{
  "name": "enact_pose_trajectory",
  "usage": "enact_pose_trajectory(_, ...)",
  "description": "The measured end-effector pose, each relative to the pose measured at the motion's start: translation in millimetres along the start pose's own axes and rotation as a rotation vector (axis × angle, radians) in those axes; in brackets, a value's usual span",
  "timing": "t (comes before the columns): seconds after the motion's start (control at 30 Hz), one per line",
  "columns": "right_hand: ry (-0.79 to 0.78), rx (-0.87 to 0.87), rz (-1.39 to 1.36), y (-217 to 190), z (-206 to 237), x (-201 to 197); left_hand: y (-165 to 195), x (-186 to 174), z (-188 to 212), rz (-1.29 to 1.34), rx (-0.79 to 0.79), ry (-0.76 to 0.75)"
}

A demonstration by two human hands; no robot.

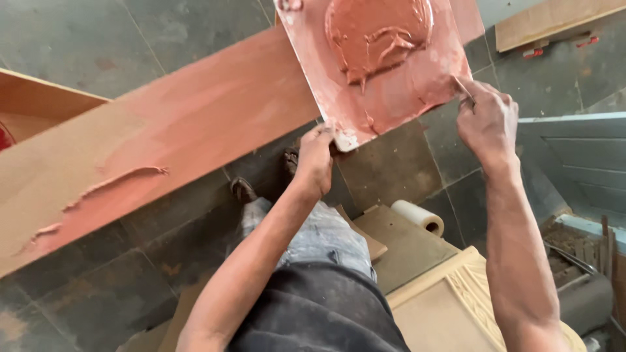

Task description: The person applies a reddish wood filler compound to the edges and surfaces of a wooden furniture structure using a small spatula and a board.

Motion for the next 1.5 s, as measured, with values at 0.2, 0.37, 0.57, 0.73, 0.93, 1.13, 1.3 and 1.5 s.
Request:
enact_pose_trajectory(0.2, -0.084, -0.039, -0.153, -107, 35, 56, -6, -14, -16, 0.109, -0.028, -0.204)
enact_pose_trajectory(0.37, -0.204, -0.142, -0.161, -165, 63, 61, -6, -19, -10, 0.305, -0.111, -0.285)
enact_pose_trajectory(0.57, -0.102, -0.359, -0.021, -143, -24, 22, 0, -23, 16, 0.121, -0.047, -0.385)
enact_pose_trajectory(0.73, -0.227, -0.573, -0.121, -135, -38, 37, -3, -18, 29, -0.015, -0.026, -0.394)
enact_pose_trajectory(0.93, -0.404, -0.608, -0.065, -126, -19, 30, -7, -16, 28, 0.048, 0.032, -0.342)
enact_pose_trajectory(1.13, -0.168, -0.588, -0.088, -125, -28, 24, -19, -16, 24, 0.09, 0.037, -0.307)
enact_pose_trajectory(1.3, -0.355, -0.627, 0.007, -136, 5, 24, -15, -15, 23, 0.135, 0.092, -0.348)
enact_pose_trajectory(1.5, -0.29, -0.555, -0.094, -138, -17, 9, -15, -13, 27, 0.098, 0.056, -0.296)
Point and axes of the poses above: each hand's wrist, its own z-axis away from the middle knuckle, its own x-axis out of the palm, y = z × x, the point moved 4 cm from there along -z, towards the middle knuckle, and after that the axes turned 11 degrees about -z, right-handed, at the moved point
